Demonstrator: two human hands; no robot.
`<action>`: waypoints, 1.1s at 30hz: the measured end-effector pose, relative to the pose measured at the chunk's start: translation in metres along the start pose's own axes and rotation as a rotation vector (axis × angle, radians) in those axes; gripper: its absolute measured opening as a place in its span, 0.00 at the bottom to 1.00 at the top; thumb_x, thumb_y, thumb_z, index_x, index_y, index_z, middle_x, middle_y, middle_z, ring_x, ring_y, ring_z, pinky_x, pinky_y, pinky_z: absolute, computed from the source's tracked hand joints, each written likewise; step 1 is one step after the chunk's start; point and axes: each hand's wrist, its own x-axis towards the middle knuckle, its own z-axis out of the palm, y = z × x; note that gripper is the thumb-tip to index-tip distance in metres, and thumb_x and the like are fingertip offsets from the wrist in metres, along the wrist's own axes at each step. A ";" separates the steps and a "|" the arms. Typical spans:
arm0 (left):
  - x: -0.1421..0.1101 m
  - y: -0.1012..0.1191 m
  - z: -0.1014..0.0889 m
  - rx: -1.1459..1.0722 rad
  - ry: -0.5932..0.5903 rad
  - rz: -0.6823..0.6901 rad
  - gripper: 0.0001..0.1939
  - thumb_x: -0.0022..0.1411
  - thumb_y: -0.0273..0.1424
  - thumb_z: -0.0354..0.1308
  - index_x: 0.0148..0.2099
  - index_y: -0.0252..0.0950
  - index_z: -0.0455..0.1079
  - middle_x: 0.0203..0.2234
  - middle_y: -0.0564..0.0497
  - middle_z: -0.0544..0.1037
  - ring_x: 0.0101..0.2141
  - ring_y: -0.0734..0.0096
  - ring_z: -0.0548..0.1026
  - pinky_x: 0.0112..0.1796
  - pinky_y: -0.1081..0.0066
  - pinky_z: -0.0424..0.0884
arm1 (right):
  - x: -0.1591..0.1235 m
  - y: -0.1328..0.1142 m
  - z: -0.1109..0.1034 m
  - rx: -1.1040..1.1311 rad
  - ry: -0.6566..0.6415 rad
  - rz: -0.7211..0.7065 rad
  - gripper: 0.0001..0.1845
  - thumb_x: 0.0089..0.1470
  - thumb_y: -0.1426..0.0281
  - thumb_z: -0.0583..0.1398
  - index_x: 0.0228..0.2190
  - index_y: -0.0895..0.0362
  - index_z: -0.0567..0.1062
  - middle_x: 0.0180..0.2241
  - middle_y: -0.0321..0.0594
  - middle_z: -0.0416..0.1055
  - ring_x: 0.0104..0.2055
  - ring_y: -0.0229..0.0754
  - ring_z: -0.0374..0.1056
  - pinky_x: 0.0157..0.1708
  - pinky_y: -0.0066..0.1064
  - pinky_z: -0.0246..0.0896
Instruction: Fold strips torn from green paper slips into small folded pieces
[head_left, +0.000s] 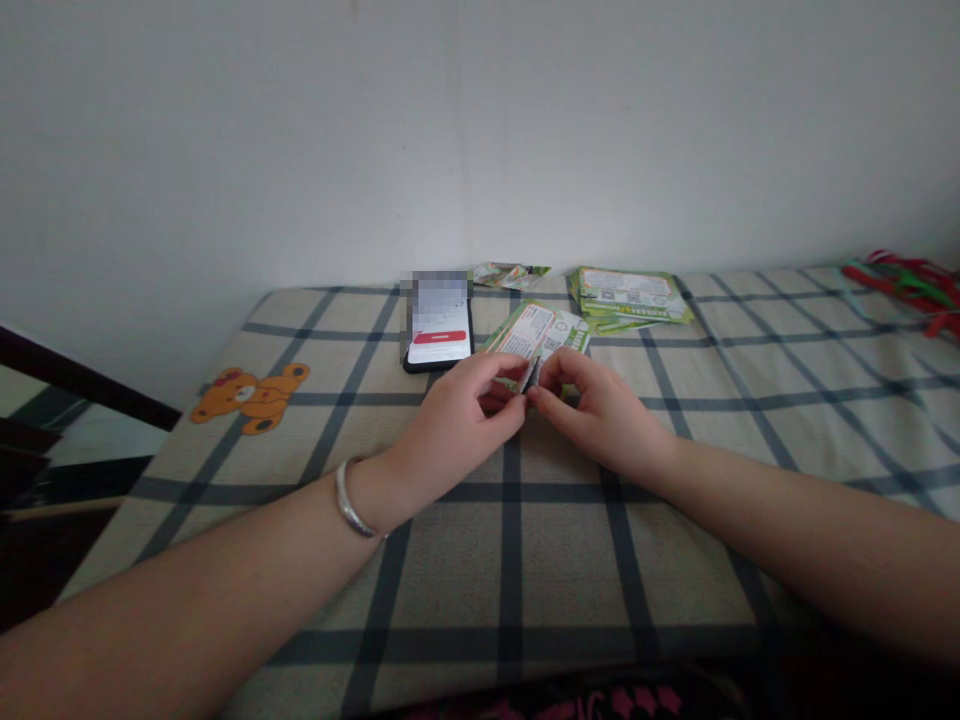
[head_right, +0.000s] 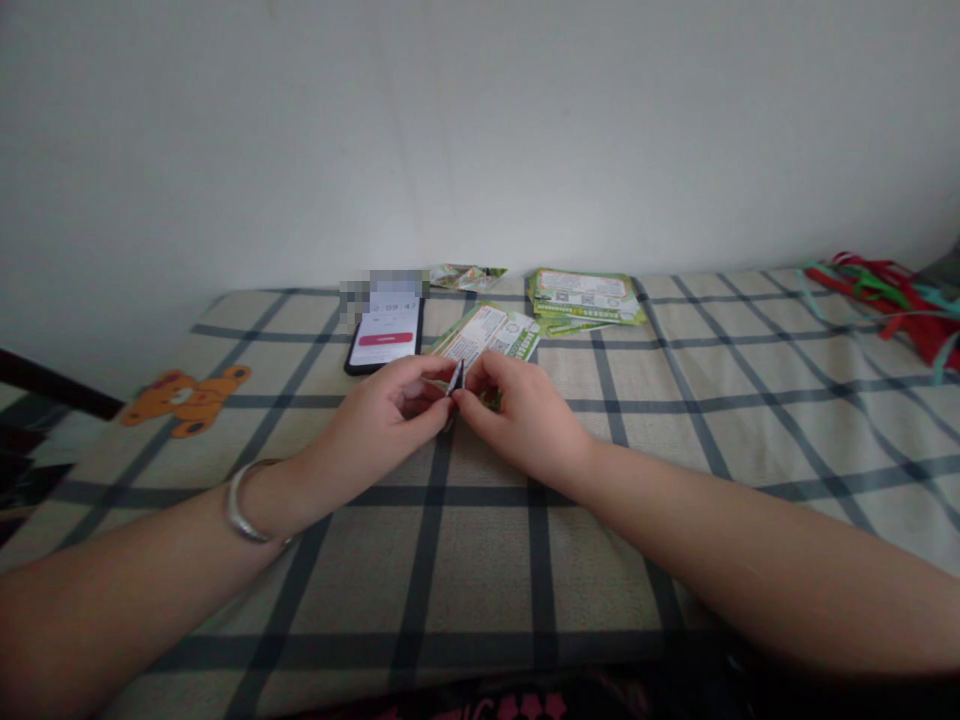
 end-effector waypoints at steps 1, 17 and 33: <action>0.000 0.001 -0.001 0.031 0.007 0.006 0.17 0.59 0.25 0.56 0.51 0.37 0.67 0.42 0.49 0.76 0.35 0.73 0.77 0.37 0.71 0.76 | 0.000 0.000 0.000 -0.015 -0.002 -0.010 0.05 0.54 0.70 0.57 0.28 0.55 0.66 0.27 0.34 0.68 0.31 0.37 0.63 0.31 0.29 0.54; 0.001 0.002 -0.003 0.060 -0.010 -0.027 0.12 0.58 0.24 0.57 0.45 0.37 0.68 0.33 0.53 0.77 0.31 0.74 0.76 0.34 0.72 0.73 | -0.001 -0.004 -0.002 -0.132 0.018 -0.069 0.05 0.52 0.71 0.57 0.26 0.55 0.65 0.26 0.34 0.68 0.29 0.37 0.63 0.31 0.30 0.54; 0.005 -0.002 -0.014 0.105 -0.089 -0.060 0.11 0.56 0.26 0.63 0.43 0.37 0.73 0.37 0.52 0.79 0.38 0.70 0.77 0.44 0.65 0.74 | 0.001 0.010 -0.001 -0.102 -0.013 -0.021 0.03 0.52 0.70 0.59 0.32 0.56 0.72 0.29 0.36 0.74 0.31 0.38 0.68 0.32 0.31 0.61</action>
